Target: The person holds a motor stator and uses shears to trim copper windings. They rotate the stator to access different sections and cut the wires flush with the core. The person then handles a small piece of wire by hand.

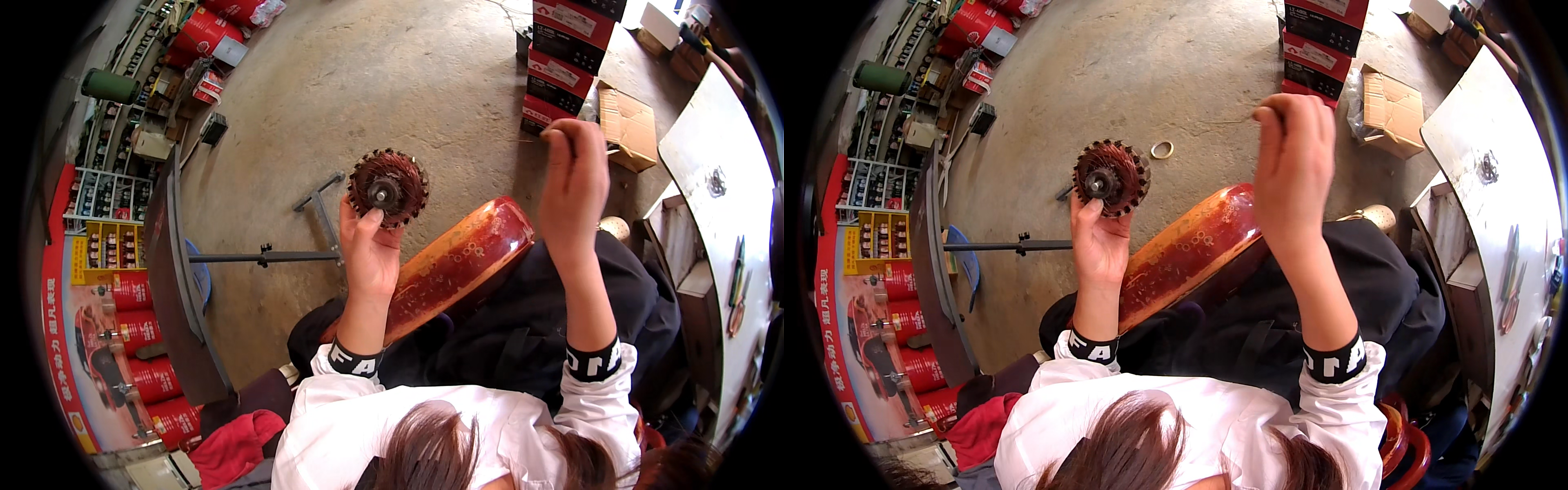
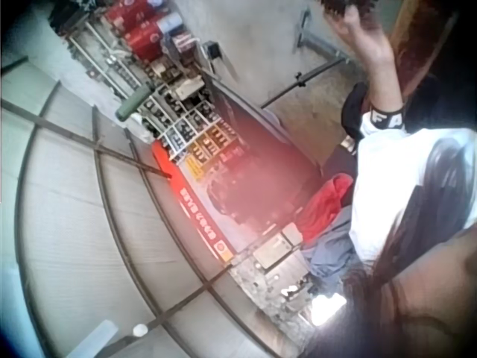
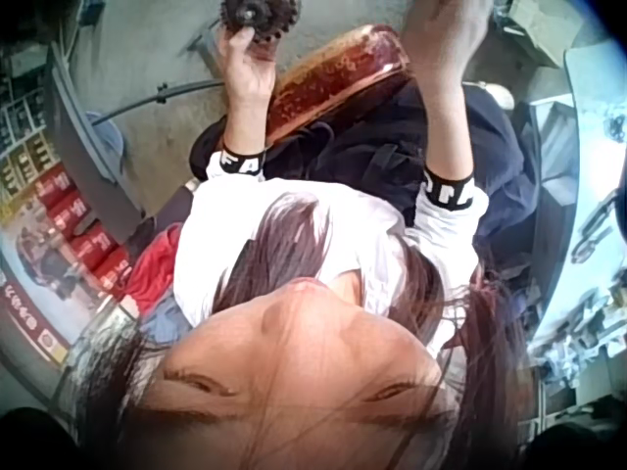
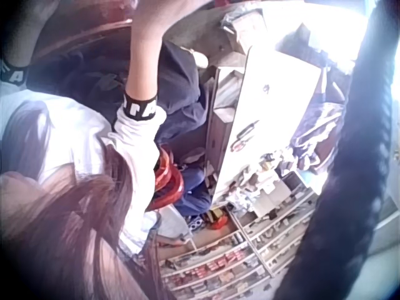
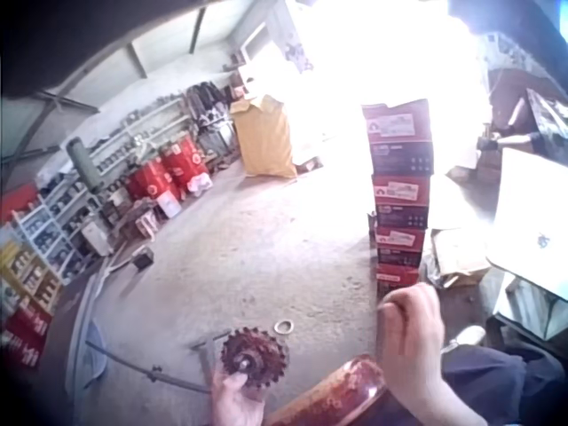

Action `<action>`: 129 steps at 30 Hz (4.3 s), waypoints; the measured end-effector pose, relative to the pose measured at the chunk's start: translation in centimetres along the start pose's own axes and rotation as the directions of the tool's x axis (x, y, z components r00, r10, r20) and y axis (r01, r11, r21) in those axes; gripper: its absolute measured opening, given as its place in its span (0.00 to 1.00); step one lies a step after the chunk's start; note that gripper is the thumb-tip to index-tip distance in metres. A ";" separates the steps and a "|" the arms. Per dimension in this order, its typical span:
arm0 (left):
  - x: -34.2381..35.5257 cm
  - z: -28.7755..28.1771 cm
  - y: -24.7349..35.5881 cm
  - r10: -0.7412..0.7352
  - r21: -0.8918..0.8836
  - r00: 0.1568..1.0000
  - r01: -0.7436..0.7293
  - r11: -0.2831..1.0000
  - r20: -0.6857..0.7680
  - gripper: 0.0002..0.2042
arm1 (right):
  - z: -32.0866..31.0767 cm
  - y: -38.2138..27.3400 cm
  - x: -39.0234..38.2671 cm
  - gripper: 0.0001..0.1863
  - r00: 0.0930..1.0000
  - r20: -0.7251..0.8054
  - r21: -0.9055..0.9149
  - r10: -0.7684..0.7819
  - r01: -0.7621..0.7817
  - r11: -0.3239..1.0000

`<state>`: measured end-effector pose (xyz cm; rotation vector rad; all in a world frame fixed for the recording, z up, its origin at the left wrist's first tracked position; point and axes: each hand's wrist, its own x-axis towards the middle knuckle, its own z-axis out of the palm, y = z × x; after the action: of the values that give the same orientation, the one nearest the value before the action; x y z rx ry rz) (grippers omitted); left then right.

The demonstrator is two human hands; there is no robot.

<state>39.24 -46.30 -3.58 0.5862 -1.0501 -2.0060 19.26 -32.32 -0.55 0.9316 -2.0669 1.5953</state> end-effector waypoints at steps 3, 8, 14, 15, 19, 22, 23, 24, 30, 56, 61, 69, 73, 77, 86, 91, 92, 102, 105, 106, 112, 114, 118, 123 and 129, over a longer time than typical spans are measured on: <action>0.1 0.3 0.1 -0.003 -0.030 0.999 0.001 1.000 -0.051 0.20 | -1.1 0.5 -0.8 0.02 0.996 -0.018 0.044 0.093 -0.092 0.995; 0.5 0.9 0.1 -0.008 -0.119 0.998 0.001 0.993 -0.063 0.20 | -1.2 3.1 -2.6 0.05 0.972 0.184 -0.089 0.147 -0.132 0.987; 0.0 0.9 0.2 0.059 -0.029 0.997 -0.060 0.998 -0.041 0.20 | 0.6 -1.0 -2.5 0.21 0.973 0.224 0.079 0.055 -0.074 0.994; -0.2 0.8 0.4 0.069 -0.012 0.996 -0.070 0.997 -0.049 0.20 | 1.1 -1.6 -2.5 0.23 0.948 0.317 0.133 -0.032 -0.011 0.991; 0.0 1.5 0.3 0.100 0.042 0.994 -0.098 0.994 -0.040 0.20 | 2.8 -3.2 -3.7 0.29 0.807 0.591 0.324 -0.019 -0.216 0.921; -0.2 1.3 0.2 0.119 0.054 0.991 -0.115 0.992 -0.063 0.21 | 3.9 -2.6 -5.0 0.25 0.809 0.587 0.322 -0.036 -0.193 0.927; -0.1 1.2 0.3 0.125 0.054 0.991 -0.122 0.991 -0.051 0.21 | 3.7 -2.4 -5.0 0.21 0.811 0.571 0.343 -0.130 -0.092 0.935; -0.1 1.0 0.3 0.131 0.054 0.991 -0.129 0.990 -0.039 0.21 | 3.2 -2.3 -4.8 0.17 0.803 0.553 0.363 -0.223 0.009 0.932; -0.1 0.9 0.3 0.030 -0.056 0.999 -0.029 0.998 0.016 0.21 | 2.8 -1.3 -4.7 0.04 0.802 0.550 0.265 -0.234 0.098 0.959; 0.0 0.6 0.0 -0.024 -0.048 0.999 0.022 0.999 -0.040 0.18 | -1.7 1.2 -2.5 0.03 0.985 -0.053 0.299 0.162 -0.139 0.944; 0.4 -0.3 -0.3 -0.062 -0.176 0.998 0.058 0.983 -0.016 0.23 | -1.9 2.6 -3.0 0.06 0.941 0.192 0.120 0.278 -0.303 0.945; -0.3 0.9 0.2 0.057 -0.034 0.998 -0.057 0.998 -0.006 0.21 | 1.1 -3.5 -3.2 0.24 0.925 0.365 0.229 -0.106 0.021 0.973; -0.1 1.1 0.2 0.072 -0.025 0.997 -0.072 0.997 0.001 0.21 | 2.9 -3.9 -5.1 0.13 0.869 0.464 0.137 -0.170 0.119 0.983; -0.2 1.3 0.5 0.078 -0.036 0.997 -0.079 0.996 -0.017 0.21 | 2.8 -3.7 -6.5 0.09 0.825 0.509 0.123 -0.243 0.210 0.970; -0.1 0.4 0.2 0.017 -0.028 0.998 -0.015 1.000 0.060 0.21 | 3.7 -2.8 -5.1 0.02 0.883 0.454 0.063 -0.124 0.107 0.992; 0.0 0.0 0.0 -0.038 -0.217 0.997 0.052 0.975 0.068 0.21 | 3.8 -1.5 -5.3 0.03 0.876 0.481 0.006 -0.037 0.039 0.999; 0.1 -0.2 0.0 -0.042 -0.227 0.997 0.057 0.972 0.070 0.22 | 3.7 -1.0 -5.2 0.03 0.883 0.469 -0.008 -0.017 0.023 1.000; -0.2 0.9 -0.6 -0.038 -0.016 0.993 0.040 0.999 0.114 0.19 | -1.4 0.6 0.5 0.02 0.979 0.077 -0.075 -0.191 0.197 0.978; -0.4 1.1 -1.0 -0.023 -0.021 0.988 0.026 0.999 0.156 0.20 | -2.3 0.1 0.6 0.03 0.962 0.082 -0.104 -0.261 0.269 0.958; -0.4 1.2 -1.0 -0.019 -0.016 0.985 0.022 1.000 0.173 0.20 | -2.7 0.0 0.8 0.04 0.956 0.079 -0.115 -0.282 0.289 0.950; -0.2 2.4 -1.0 -0.057 0.079 0.954 0.036 0.996 0.295 0.27 | -4.9 1.9 3.3 0.04 0.955 -0.032 -0.169 -0.295 0.286 0.943; 0.5 3.4 -1.6 -0.098 -0.002 0.948 0.104 0.995 0.302 0.27 | -6.5 2.6 3.9 0.03 0.945 0.017 -0.235 -0.327 0.322 0.917; 3.6 5.1 -1.4 -0.235 -0.151 0.936 0.280 0.948 0.262 0.20 | -12.5 5.3 6.0 0.03 0.922 0.170 -0.251 -0.347 0.381 0.890; 6.9 13.7 -2.2 -0.238 -0.187 0.831 0.374 0.908 0.503 0.17 | -23.1 12.2 8.1 0.08 0.993 0.106 -0.168 -0.044 0.061 0.984; 7.5 26.6 -9.7 -0.323 -0.129 0.668 0.534 0.836 0.670 0.18 | -36.4 16.0 5.3 0.11 0.957 0.077 -0.115 0.278 -0.269 0.956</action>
<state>12.37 -36.38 2.71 -0.0526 -0.9664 -2.8548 0.61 3.08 2.23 0.7199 -2.4068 1.5822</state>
